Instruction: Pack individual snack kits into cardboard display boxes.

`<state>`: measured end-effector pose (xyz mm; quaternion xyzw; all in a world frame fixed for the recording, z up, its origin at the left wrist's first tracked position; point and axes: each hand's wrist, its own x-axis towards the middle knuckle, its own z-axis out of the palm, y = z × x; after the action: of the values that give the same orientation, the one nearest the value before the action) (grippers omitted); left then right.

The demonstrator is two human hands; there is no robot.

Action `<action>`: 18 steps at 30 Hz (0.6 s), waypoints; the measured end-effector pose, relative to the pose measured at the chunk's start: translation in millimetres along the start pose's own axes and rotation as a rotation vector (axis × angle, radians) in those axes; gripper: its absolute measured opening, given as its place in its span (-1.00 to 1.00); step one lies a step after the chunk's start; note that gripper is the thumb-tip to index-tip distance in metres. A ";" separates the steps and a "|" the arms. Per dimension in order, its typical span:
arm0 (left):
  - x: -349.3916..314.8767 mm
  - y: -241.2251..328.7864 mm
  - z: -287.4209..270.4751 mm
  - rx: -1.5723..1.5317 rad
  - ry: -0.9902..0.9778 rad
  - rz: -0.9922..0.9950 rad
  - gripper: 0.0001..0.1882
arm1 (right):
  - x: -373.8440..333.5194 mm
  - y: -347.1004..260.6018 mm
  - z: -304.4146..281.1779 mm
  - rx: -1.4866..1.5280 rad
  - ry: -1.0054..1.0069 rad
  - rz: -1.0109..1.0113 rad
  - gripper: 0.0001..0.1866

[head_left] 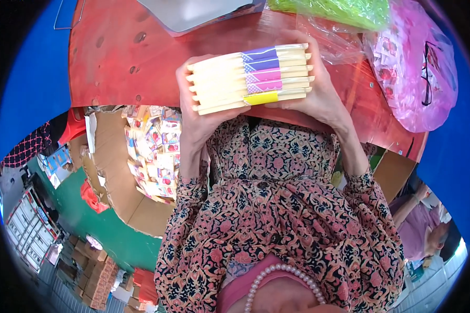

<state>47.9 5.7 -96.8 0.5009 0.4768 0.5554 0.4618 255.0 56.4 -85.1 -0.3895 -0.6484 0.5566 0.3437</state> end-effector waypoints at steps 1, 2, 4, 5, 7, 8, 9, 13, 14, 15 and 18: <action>1.7 -0.3 -0.4 0.026 -0.008 -0.032 -0.05 | 2.0 1.9 -0.2 -0.005 -0.011 -0.020 0.08; 3.8 0.3 -0.5 0.053 -0.014 -0.062 -0.05 | 4.5 1.5 -1.1 -0.011 -0.022 -0.042 0.05; 3.0 3.9 0.2 0.038 0.003 -0.072 -0.05 | 5.5 -5.6 -0.5 0.017 -0.035 0.002 0.03; 0.7 9.2 0.9 0.020 0.019 -0.088 -0.06 | 4.0 -13.1 -0.1 0.045 -0.047 0.056 0.00; -1.0 24.8 0.3 -0.103 0.010 -0.179 -0.11 | 1.9 -24.7 -1.8 0.012 -0.020 0.119 -0.02; -3.2 29.1 -1.4 -0.081 -0.005 -0.148 -0.13 | 2.4 -29.8 -1.9 -0.031 -0.015 0.100 -0.04; -0.8 23.6 3.3 -0.091 -0.010 -0.131 -0.13 | 1.3 -28.3 -4.5 -0.099 0.036 0.033 -0.12; 2.7 43.9 0.9 -0.079 -0.043 -0.067 -0.12 | 2.7 -62.5 -7.0 -0.152 0.038 -0.010 -0.20; 5.2 51.0 2.4 -0.102 -0.032 -0.021 -0.13 | 4.0 -67.7 -8.1 -0.164 0.037 -0.028 -0.20; 5.6 61.8 3.6 -0.125 -0.021 0.016 -0.14 | 2.6 -74.4 -8.4 -0.111 0.048 -0.038 -0.19; 16.2 85.2 4.3 -0.064 -0.115 0.104 -0.14 | -3.1 -88.0 -12.8 -0.084 0.070 -0.108 -0.20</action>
<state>48.0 11.9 -10.2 0.5408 0.4049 0.5641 0.4748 256.9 52.7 3.7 -0.3873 -0.6788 0.4954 0.3792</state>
